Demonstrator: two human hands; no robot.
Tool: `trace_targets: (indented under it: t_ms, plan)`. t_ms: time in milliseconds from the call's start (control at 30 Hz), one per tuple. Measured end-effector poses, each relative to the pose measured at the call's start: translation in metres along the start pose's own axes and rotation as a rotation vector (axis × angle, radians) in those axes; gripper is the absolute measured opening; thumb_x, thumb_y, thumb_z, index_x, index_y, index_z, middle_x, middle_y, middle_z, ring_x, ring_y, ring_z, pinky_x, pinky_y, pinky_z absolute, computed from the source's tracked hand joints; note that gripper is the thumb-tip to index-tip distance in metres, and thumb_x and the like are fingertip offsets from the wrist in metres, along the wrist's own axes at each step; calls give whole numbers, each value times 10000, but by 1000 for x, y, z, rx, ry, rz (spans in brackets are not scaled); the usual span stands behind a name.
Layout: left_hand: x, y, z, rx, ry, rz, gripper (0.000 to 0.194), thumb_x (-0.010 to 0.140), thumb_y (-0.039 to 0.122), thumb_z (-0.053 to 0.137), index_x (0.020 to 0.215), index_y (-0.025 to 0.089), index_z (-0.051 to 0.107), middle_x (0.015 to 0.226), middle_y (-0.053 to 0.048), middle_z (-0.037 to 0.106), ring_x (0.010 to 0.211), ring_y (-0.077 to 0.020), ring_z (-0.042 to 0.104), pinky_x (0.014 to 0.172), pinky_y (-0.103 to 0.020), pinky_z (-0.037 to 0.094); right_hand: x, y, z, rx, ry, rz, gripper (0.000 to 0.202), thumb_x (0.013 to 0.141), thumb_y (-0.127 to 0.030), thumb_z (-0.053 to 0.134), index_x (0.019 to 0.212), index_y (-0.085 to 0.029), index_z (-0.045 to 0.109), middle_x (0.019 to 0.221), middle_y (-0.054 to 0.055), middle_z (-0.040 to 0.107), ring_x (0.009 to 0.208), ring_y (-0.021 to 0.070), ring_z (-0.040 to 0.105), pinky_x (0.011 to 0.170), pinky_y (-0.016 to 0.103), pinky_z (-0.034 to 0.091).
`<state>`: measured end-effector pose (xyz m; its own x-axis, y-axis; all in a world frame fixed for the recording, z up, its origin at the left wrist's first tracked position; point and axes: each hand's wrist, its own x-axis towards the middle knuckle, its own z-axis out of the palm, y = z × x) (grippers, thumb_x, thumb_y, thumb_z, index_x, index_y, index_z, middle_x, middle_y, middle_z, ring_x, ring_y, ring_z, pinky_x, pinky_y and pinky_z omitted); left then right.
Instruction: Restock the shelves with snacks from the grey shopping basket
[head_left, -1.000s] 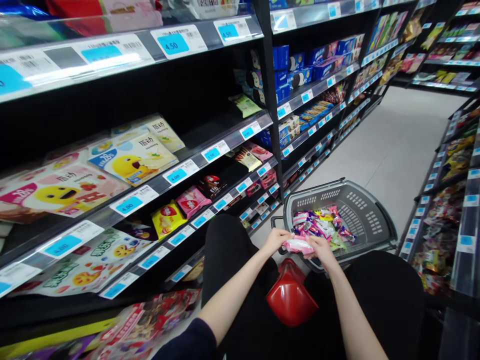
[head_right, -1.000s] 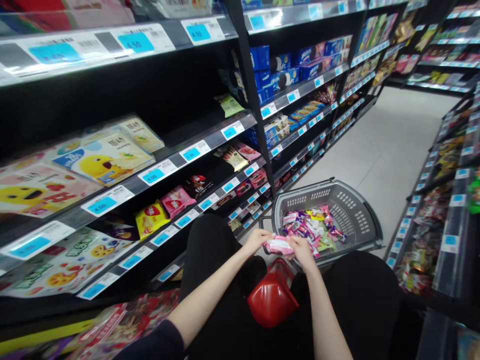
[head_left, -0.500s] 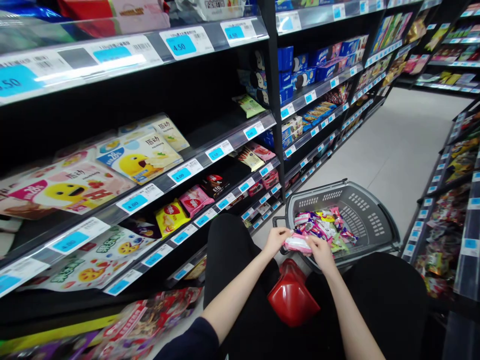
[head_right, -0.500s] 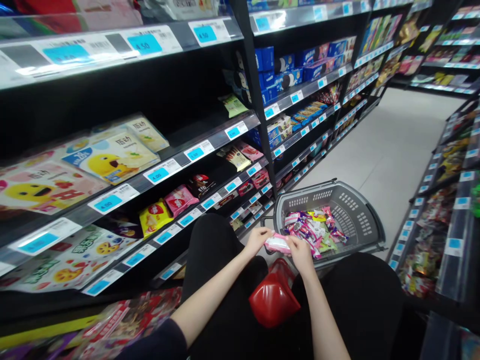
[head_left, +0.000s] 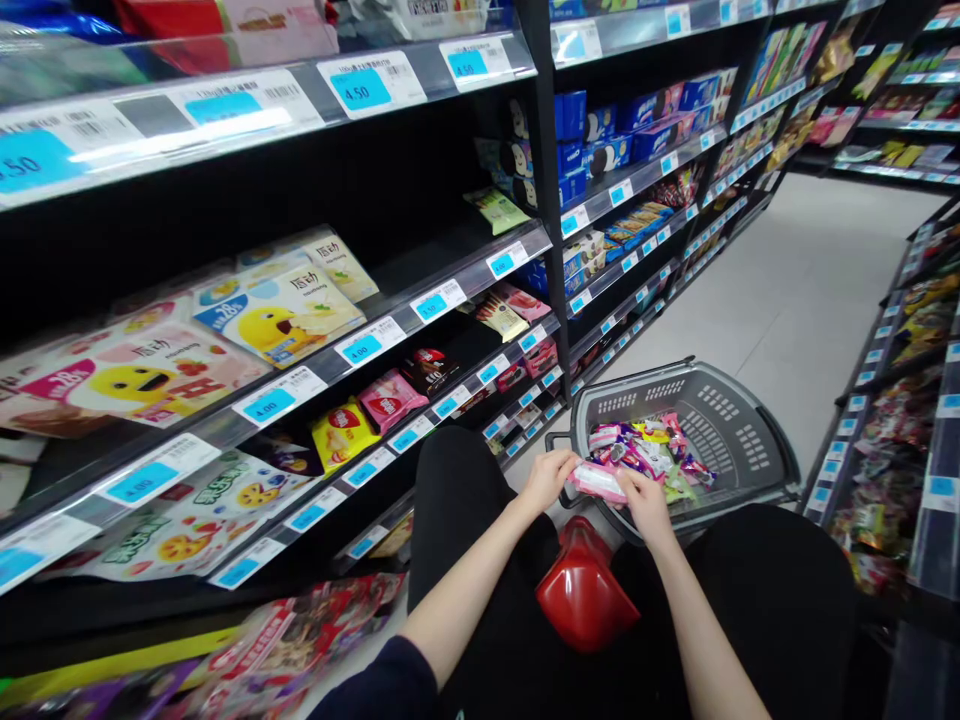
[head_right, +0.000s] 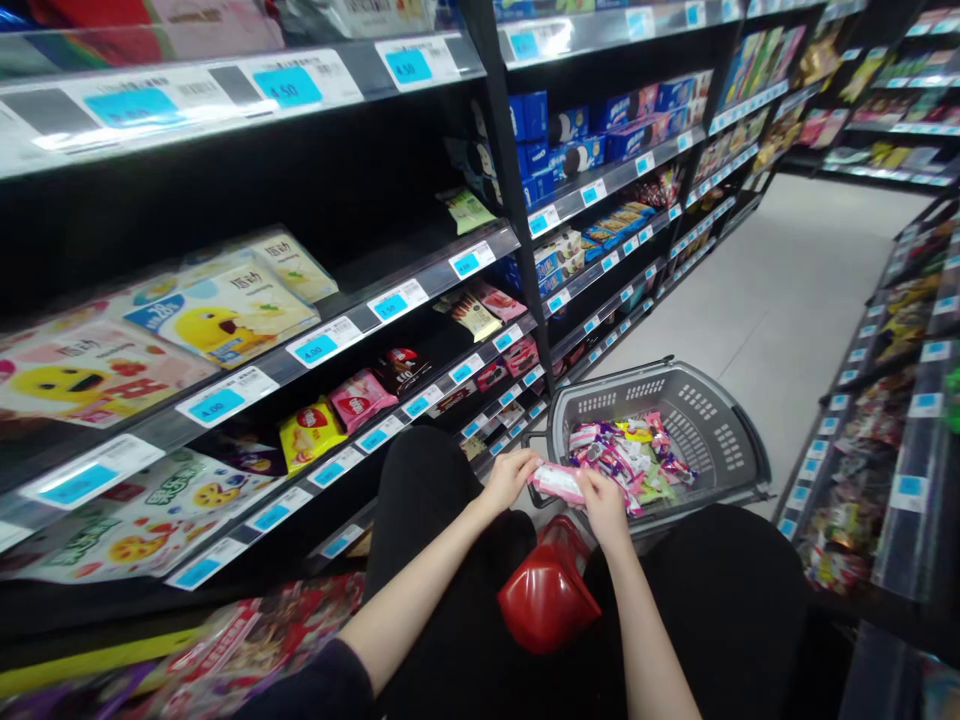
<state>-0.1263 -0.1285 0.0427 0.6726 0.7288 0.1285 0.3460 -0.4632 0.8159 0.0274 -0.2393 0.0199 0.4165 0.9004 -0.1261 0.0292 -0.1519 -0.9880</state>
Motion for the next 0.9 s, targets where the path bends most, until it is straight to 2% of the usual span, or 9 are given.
trace_targets:
  t_ms: [100,167,233,367,500,700,900]
  plan:
    - [2,-1,1,32,-10,-27,261,873,261,429,704,154,598,634,-4,579,622,-122,525,622,-218,387,0,2,1,-122,63,-99,415,806,-503,476,887,-155,687,846,84,690,786,256,619,701,350,480]
    - [2,-1,1,39,-18,-31,268,885,269,406,705,156,569,645,-1,561,629,-119,513,623,-217,389,0,5,1,-169,87,-141,407,811,-494,472,891,-161,692,926,91,684,880,268,603,777,364,459]
    - [0,-2,-1,53,-25,22,258,902,284,370,770,160,553,721,-15,562,685,-126,516,661,-228,404,0,8,2,-174,106,-124,426,809,-509,465,883,-156,692,883,90,687,835,264,608,741,356,468]
    - [-3,-3,-8,138,-88,216,246,919,311,326,904,164,523,959,-79,518,854,-154,500,769,-266,415,0,8,2,-65,91,-23,467,786,-555,478,823,-138,685,631,56,650,589,220,590,534,304,470]
    - [-2,3,-10,126,-118,244,284,931,303,280,852,166,515,879,-63,508,804,-152,487,743,-267,407,1,0,-3,104,-33,13,423,766,-538,531,810,-142,672,538,24,607,460,180,548,449,280,446]
    - [3,6,-5,-134,-138,75,383,906,418,323,688,159,502,692,-28,518,671,-138,486,652,-263,391,2,-13,-11,139,-155,42,412,729,-561,570,719,-159,659,495,24,606,428,181,544,440,289,446]
    - [3,-15,10,-718,-271,-392,457,730,614,511,673,161,480,482,22,489,408,-112,475,416,-229,376,2,-11,-12,103,-225,44,426,763,-559,539,611,-167,611,501,37,614,443,184,557,444,280,425]
